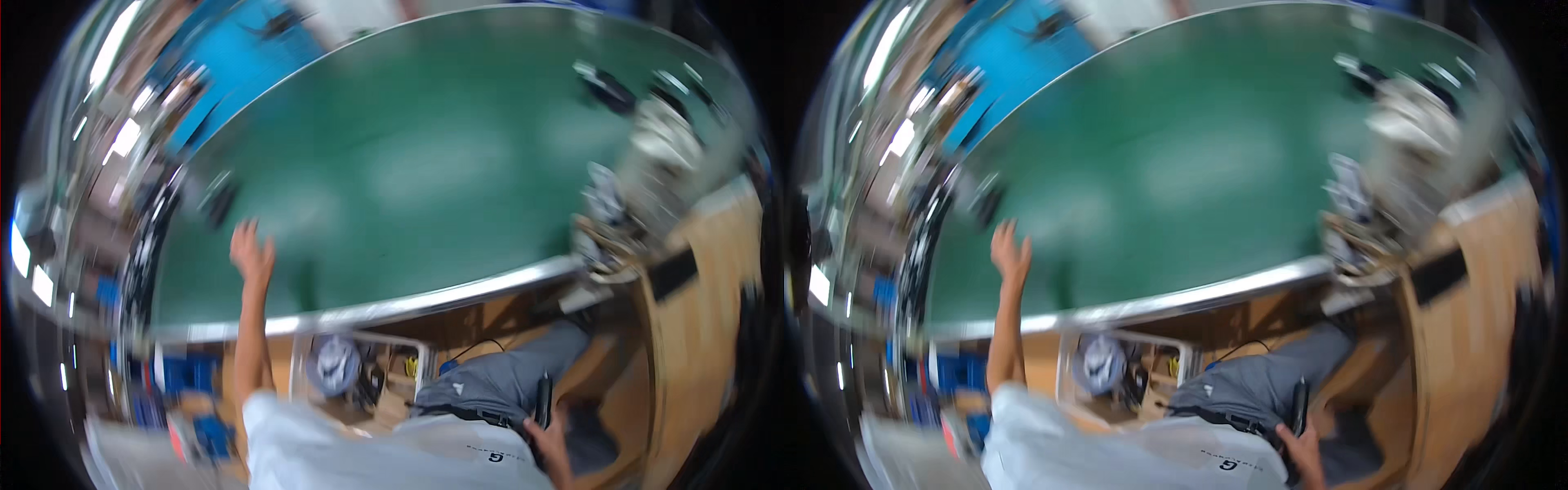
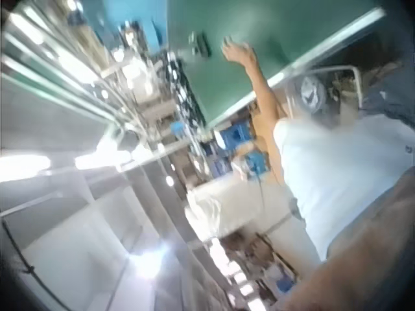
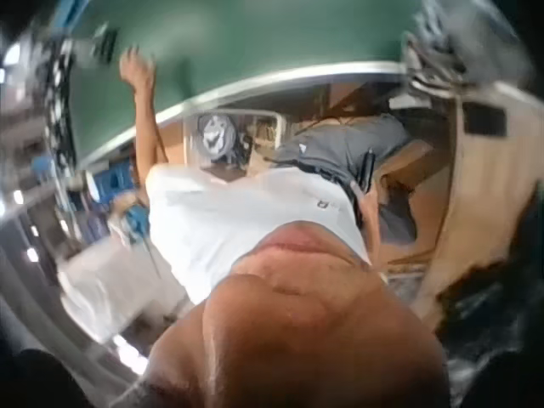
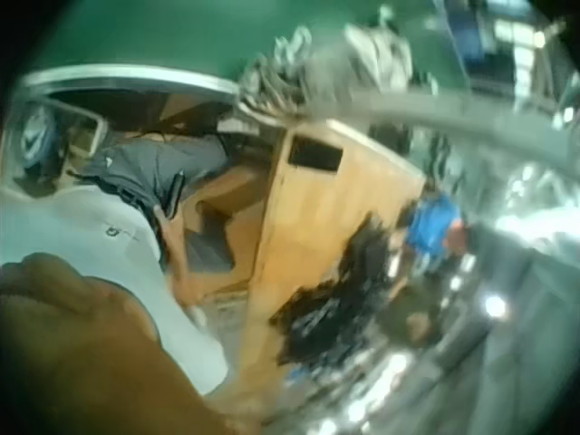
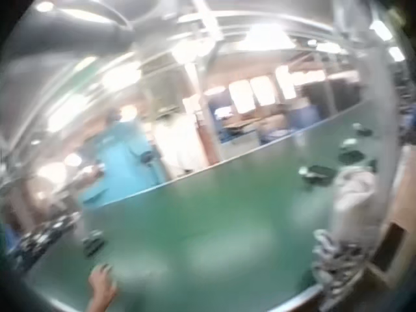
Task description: Assembling LED floodlight housings by attaching internal components and securing them with an electric screwdriver.
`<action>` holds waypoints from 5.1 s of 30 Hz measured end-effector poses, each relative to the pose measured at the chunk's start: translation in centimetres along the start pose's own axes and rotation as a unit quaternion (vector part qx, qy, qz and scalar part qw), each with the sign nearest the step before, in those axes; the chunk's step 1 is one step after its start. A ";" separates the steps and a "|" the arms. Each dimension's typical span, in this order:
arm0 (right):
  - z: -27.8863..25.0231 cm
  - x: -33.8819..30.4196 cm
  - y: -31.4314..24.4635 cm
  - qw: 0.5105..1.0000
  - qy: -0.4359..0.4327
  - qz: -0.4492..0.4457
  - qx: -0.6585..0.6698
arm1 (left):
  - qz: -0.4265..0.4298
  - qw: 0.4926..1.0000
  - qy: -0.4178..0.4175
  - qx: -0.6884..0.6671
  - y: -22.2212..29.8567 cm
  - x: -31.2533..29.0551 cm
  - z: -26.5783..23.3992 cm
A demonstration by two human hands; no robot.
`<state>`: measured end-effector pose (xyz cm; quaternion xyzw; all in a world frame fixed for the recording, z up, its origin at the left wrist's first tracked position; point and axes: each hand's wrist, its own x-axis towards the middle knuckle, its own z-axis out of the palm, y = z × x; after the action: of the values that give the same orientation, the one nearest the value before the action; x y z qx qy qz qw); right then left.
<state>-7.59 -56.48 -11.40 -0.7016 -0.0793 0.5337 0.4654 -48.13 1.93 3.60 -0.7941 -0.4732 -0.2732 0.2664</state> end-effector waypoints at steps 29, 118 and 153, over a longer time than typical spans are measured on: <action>4.7 -4.8 -5.0 0.952 0.282 0.074 0.089 | 0.334 0.902 -0.202 -0.186 74.4 33.9 17.8; -7.3 -4.2 9.8 0.907 0.184 0.151 0.346 | 0.199 0.875 -0.246 -0.366 96.0 25.4 8.6; -3.0 -8.6 14.3 0.889 0.230 -0.131 0.375 | 0.527 0.616 -0.177 -0.558 73.5 -7.5 -23.0</action>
<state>-14.23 -71.33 -16.20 -0.5616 0.1449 0.2815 0.7645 10.56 -48.41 2.71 -0.9353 0.2329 -0.1515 -0.2191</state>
